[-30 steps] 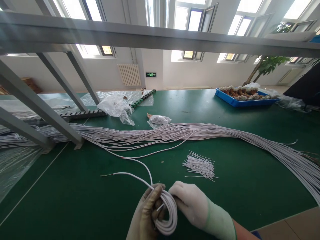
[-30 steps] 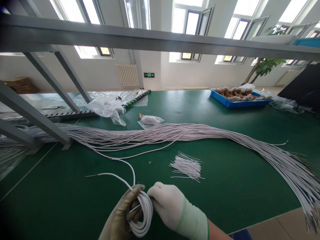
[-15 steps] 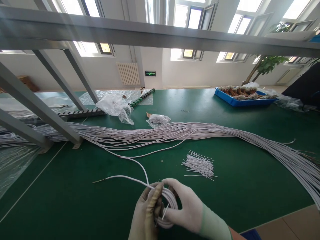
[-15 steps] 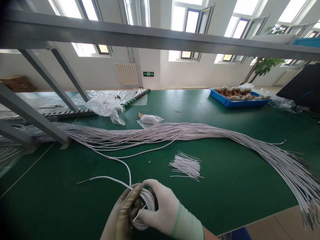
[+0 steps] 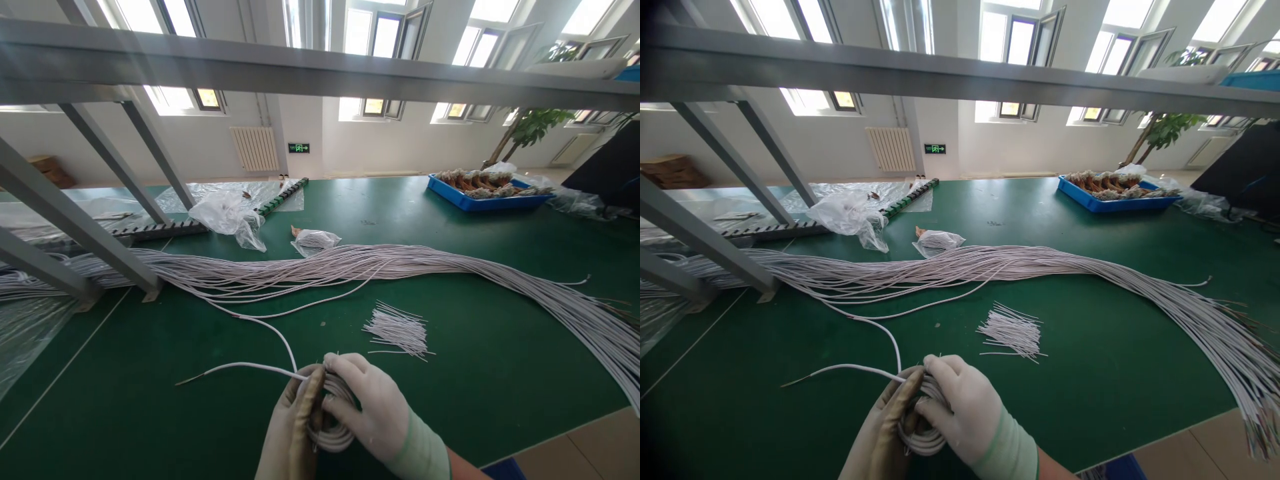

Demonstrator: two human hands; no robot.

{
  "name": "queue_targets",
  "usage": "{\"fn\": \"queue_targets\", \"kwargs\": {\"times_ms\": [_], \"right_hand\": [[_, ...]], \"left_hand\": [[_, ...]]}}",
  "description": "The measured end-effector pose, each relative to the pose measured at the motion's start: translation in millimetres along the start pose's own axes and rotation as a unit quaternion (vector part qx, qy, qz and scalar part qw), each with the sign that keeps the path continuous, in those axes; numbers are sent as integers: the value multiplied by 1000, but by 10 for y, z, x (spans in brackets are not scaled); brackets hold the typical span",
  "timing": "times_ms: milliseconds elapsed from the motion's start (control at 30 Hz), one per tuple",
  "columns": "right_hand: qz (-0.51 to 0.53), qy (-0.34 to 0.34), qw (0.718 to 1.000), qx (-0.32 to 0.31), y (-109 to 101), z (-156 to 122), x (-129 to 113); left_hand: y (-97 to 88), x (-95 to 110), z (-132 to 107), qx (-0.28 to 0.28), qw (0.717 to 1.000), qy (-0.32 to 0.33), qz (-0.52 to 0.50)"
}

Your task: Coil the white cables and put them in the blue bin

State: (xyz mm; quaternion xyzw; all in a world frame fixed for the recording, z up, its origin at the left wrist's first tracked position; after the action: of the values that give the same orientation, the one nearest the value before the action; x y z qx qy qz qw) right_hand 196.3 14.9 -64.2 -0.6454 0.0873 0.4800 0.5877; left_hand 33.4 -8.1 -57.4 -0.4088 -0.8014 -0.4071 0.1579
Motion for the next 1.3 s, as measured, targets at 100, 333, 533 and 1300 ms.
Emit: {"fn": "queue_targets", "kwargs": {"times_ms": [100, 333, 533, 1300], "right_hand": [[-10, -32, 999, 19, -17, -4, -51], [25, -43, 997, 57, 4, 22, -62], [58, -18, 994, 91, -9, 31, -35], [118, -128, 984, 29, -233, -30, 41]], "left_hand": [[-46, -59, 50, 2, 1000, -9, -25], [-36, -101, 57, -15, 1000, 22, 2], [19, -187, 46, -58, 997, 52, -9], [-108, -318, -57, -58, 995, 74, 29]]}}
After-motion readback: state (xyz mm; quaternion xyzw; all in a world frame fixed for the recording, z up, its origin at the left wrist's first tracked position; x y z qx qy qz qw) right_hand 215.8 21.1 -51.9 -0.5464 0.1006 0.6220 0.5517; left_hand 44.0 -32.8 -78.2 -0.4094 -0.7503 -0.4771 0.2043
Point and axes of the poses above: each hand's wrist, its own z-axis towards the middle knuckle, its own y-axis out of the palm, x = y × z, the point moved 1 cm from there along z, towards the middle knuckle, and after that the axes turned 7 degrees about -x, right-handed, at the moved point
